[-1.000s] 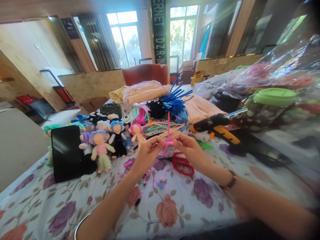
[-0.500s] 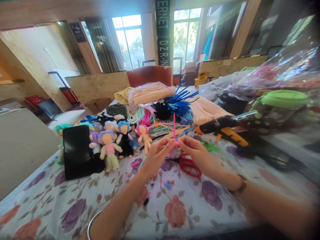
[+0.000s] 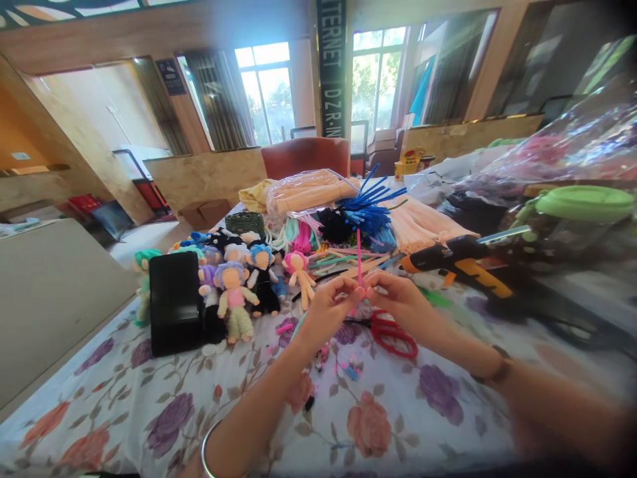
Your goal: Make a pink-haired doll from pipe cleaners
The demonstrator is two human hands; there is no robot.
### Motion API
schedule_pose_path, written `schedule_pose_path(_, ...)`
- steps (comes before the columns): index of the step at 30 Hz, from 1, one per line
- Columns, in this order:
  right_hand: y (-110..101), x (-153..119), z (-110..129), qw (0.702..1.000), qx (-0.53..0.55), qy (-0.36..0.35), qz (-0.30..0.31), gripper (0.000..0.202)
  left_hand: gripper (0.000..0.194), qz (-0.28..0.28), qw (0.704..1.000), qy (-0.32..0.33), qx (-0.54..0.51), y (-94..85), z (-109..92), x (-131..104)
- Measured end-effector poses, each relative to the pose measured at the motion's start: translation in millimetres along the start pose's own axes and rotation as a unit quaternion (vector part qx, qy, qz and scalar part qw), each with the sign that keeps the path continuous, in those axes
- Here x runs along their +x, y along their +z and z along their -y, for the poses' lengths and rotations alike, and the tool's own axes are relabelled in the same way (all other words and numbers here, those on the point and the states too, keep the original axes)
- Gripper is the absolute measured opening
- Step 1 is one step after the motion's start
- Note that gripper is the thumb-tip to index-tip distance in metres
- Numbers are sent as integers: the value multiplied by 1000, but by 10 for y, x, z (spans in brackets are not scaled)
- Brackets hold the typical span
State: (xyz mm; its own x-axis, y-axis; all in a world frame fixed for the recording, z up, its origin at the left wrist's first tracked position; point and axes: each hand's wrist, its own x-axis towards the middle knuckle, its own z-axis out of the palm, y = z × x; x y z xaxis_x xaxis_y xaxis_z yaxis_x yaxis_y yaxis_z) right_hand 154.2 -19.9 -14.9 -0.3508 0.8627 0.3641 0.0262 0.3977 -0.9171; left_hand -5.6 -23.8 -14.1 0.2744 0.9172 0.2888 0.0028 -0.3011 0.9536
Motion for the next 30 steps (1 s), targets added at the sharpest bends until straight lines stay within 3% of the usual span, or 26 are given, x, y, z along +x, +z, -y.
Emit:
schedule_pose_path(7,17,127,79,1000,-16,-7,17,24,27,-53,998,9,-34,-22,-73,5)
schedule_pose_path(11,92,323,69,999,-8,38,31,36,25,-181,981,29,-69,-87,-46,57)
schedule_pose_path(14,216,554,-35,998,-2,56,41,40,27,-323,936,43,-137,-196,10,114)
schedule_pose_path(17,343,811,-183,978,-180,73,71,33,31,-430,880,68,-190,-329,57,164)
schedule_pose_path(20,435,1020,-285,961,-251,73,88,30,30,-504,838,51,-205,-426,72,197)
schedule_pose_path(24,543,1165,-298,944,-302,74,108,43,26,-537,814,16,-222,-461,55,217)
schedule_pose_path(30,701,1272,-306,946,-288,96,111,40,30,-529,821,26,-213,-443,36,219)
